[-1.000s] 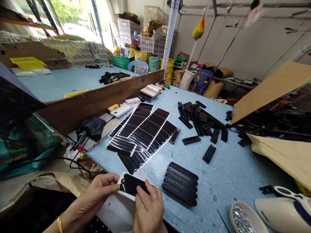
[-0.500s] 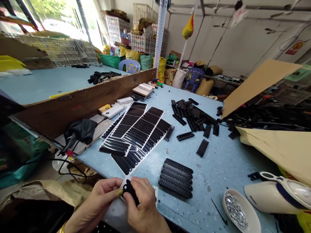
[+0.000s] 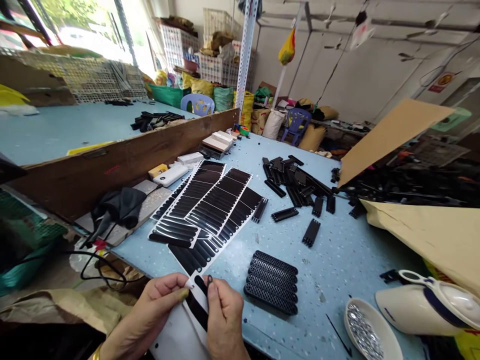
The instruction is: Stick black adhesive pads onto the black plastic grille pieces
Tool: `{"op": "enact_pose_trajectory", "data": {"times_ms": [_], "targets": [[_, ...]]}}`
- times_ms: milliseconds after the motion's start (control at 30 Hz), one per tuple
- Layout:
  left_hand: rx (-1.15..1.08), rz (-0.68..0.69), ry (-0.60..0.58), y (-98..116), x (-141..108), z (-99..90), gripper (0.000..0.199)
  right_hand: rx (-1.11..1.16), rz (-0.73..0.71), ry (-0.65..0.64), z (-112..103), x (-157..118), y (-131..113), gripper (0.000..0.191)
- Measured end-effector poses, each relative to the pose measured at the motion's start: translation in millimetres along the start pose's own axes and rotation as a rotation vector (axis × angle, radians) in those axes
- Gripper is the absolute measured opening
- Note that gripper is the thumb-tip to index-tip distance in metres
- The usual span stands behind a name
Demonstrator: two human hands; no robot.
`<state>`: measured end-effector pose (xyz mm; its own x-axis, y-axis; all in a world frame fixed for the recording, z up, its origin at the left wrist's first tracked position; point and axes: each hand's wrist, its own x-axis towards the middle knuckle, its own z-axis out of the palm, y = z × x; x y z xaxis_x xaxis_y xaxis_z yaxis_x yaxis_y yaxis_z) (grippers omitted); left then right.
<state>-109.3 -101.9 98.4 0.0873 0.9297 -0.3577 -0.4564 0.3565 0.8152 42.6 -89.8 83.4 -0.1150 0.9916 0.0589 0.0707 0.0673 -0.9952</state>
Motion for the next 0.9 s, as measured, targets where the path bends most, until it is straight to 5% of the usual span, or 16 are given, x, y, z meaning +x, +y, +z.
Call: {"op": "enact_pose_trajectory", "data": {"times_ms": [100, 200, 367, 533, 633, 733, 833, 900], "targets": [[-0.059, -0.026, 0.038, -3, 0, -6.8, 0.024, 0.148, 0.097, 0.139, -10, 10, 1, 0.040], [-0.049, 0.009, 0.114, 8, 4, -15.8, 0.026, 0.377, 0.098, 0.304, -44, 23, -13, 0.038], [0.358, 0.459, 0.480, 79, 45, -43.6, 0.036, 0.411, -0.074, 0.414, -101, 29, -41, 0.021], [0.556, 0.675, 0.782, 166, 110, -70.6, 0.034, 0.181, -0.048, 0.398, -76, 5, -22, 0.029], [0.689, 0.746, 0.861, 172, 116, -61.3, 0.047, -0.019, -0.036, 0.373, -60, -5, -2, 0.031], [0.846, 0.740, 0.718, 128, 90, -25.4, 0.029, -0.250, -0.240, 0.325, -60, -6, 12, 0.027], [0.678, 0.301, -0.031, 55, 55, 20.5, 0.022, -0.517, -0.516, 0.247, -65, -4, 24, 0.024], [0.422, 0.043, -0.198, 11, 40, 43.6, 0.026, -0.713, -0.658, 0.150, -69, -3, 31, 0.027]]}}
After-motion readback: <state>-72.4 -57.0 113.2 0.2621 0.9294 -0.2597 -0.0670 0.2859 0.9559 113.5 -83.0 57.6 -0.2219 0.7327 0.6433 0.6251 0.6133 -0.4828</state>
